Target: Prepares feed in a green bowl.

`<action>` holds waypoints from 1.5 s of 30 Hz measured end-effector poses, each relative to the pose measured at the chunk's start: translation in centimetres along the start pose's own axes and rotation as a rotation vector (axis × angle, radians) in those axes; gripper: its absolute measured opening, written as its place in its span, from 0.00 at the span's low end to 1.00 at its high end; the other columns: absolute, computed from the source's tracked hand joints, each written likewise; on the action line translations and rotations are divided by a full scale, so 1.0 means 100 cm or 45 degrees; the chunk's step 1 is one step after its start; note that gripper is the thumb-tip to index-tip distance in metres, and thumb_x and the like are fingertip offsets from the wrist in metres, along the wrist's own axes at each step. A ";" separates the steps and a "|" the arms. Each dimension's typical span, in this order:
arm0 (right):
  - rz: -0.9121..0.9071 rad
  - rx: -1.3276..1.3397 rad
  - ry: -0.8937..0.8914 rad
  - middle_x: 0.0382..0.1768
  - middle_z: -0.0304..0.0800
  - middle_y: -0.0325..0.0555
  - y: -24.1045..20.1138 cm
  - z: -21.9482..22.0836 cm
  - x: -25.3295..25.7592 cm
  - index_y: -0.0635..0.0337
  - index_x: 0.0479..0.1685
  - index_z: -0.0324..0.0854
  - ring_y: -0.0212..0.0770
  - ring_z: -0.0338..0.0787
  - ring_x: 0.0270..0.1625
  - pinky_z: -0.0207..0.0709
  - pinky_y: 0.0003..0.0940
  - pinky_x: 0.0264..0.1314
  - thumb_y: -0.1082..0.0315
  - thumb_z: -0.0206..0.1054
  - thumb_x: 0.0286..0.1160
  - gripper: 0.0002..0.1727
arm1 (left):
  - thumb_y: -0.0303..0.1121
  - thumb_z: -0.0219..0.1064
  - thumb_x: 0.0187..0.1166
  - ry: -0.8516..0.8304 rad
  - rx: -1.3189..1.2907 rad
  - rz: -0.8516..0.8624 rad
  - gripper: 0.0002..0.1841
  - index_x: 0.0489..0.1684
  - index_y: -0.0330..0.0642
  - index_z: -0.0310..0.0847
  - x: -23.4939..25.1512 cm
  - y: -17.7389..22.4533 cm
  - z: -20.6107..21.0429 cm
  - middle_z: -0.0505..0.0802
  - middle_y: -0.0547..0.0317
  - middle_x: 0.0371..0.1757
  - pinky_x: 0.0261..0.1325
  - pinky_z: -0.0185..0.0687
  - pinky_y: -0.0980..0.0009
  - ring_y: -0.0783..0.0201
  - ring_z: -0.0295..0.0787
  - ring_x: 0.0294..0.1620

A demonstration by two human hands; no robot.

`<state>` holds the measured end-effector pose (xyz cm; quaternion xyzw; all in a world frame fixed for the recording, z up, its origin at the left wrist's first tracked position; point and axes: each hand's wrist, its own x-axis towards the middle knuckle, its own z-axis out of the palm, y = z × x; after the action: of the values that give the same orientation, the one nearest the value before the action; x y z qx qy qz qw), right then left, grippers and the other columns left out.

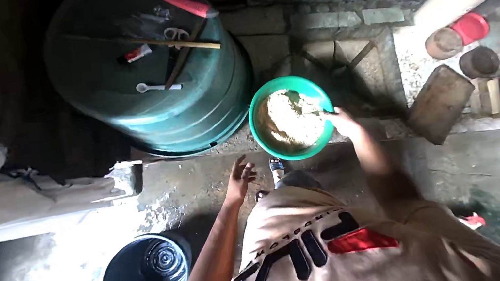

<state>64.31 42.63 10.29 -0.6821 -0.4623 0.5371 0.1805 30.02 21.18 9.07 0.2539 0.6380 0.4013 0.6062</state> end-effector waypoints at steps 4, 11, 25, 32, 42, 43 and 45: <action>-0.138 -0.217 -0.083 0.57 0.91 0.58 0.001 0.022 0.000 0.62 0.69 0.80 0.49 0.91 0.59 0.83 0.54 0.67 0.48 0.68 0.82 0.28 | 0.36 0.58 0.91 -0.034 -0.036 0.055 0.32 0.94 0.49 0.49 0.008 0.003 0.013 0.88 0.42 0.66 0.60 0.90 0.53 0.52 0.93 0.55; -0.402 -0.655 0.278 0.66 0.89 0.57 -0.060 0.034 -0.026 0.51 0.77 0.80 0.58 0.88 0.68 0.77 0.64 0.72 0.51 0.65 0.82 0.27 | 0.32 0.64 0.87 0.105 -0.276 0.028 0.38 0.94 0.54 0.44 0.015 0.009 0.045 0.86 0.36 0.65 0.54 0.91 0.49 0.45 0.93 0.53; 0.110 -0.070 -0.516 0.80 0.76 0.52 -0.073 0.093 0.063 0.52 0.84 0.70 0.48 0.77 0.79 0.75 0.56 0.76 0.34 0.53 0.86 0.38 | 0.24 0.59 0.86 0.211 -0.477 -0.012 0.38 0.94 0.61 0.47 0.029 0.026 0.054 0.83 0.42 0.75 0.55 0.89 0.44 0.44 0.88 0.64; 0.312 0.000 -0.634 0.73 0.81 0.51 -0.074 0.109 0.073 0.51 0.81 0.72 0.48 0.82 0.74 0.78 0.56 0.71 0.33 0.58 0.80 0.39 | 0.24 0.58 0.87 0.225 -0.427 -0.016 0.37 0.94 0.60 0.49 0.029 0.043 0.054 0.82 0.42 0.75 0.50 0.90 0.42 0.42 0.89 0.62; -0.764 -0.726 -0.975 0.83 0.74 0.53 -0.093 0.103 0.000 0.58 0.82 0.74 0.46 0.74 0.85 0.66 0.46 0.87 0.58 0.51 0.94 0.25 | 0.23 0.58 0.87 0.211 -0.413 -0.038 0.36 0.94 0.59 0.50 0.034 0.051 0.048 0.83 0.42 0.74 0.49 0.90 0.43 0.43 0.89 0.61; -0.876 -0.851 -0.996 0.86 0.70 0.50 -0.092 0.104 -0.006 0.52 0.84 0.74 0.46 0.68 0.89 0.60 0.47 0.91 0.57 0.53 0.93 0.25 | 0.23 0.58 0.86 0.206 -0.413 -0.038 0.36 0.93 0.58 0.50 0.034 0.052 0.047 0.83 0.42 0.74 0.49 0.90 0.43 0.44 0.89 0.61; -0.952 -0.951 -0.970 0.91 0.63 0.47 -0.091 0.102 -0.010 0.45 0.85 0.74 0.46 0.60 0.93 0.54 0.49 0.95 0.53 0.53 0.92 0.26 | 0.23 0.58 0.86 0.197 -0.411 -0.039 0.35 0.93 0.58 0.52 0.035 0.053 0.045 0.84 0.43 0.73 0.49 0.90 0.43 0.44 0.89 0.61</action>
<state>51.12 43.85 14.01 -0.2538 -0.8556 0.4456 -0.0706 33.05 27.86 11.69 0.1121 0.6137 0.5075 0.5943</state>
